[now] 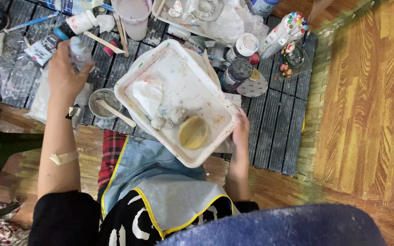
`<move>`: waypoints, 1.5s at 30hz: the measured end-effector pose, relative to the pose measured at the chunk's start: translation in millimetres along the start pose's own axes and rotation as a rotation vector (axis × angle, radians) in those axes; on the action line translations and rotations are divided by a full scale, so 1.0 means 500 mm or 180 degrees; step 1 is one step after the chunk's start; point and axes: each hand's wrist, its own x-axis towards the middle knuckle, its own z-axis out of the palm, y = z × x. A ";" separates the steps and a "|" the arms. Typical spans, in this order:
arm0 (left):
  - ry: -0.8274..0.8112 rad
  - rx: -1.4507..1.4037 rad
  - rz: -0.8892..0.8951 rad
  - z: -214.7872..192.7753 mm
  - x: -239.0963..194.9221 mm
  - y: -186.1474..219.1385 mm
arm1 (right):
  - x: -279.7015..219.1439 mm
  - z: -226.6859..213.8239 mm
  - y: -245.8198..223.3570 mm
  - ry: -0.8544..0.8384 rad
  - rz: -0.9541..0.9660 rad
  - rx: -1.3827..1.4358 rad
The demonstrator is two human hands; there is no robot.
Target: The person sits on the floor and shapes a small white clay figurine with their hands. They then open a paint palette, select a color with a brush, and begin painting the figurine.
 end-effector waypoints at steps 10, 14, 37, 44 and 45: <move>0.0108 -0.0356 -0.0512 0.013 -0.005 -0.056 | 0.010 0.028 -0.046 0.0043 -0.0081 0.0087; 0.0606 0.0485 0.0120 -0.035 -0.098 0.035 | -0.010 0.056 -0.092 0.0189 -0.0454 -0.0466; -0.0816 0.0440 -0.0227 -0.029 -0.204 0.136 | 0.298 0.272 -0.255 -0.0710 -0.1196 -0.4225; -0.0713 0.0610 -0.0515 -0.051 -0.214 0.125 | 0.250 0.269 -0.324 -0.0415 -0.1405 -0.3345; -0.0754 0.0656 -0.0493 -0.053 -0.213 0.130 | 0.238 0.257 -0.332 -0.0332 -0.1422 -0.3098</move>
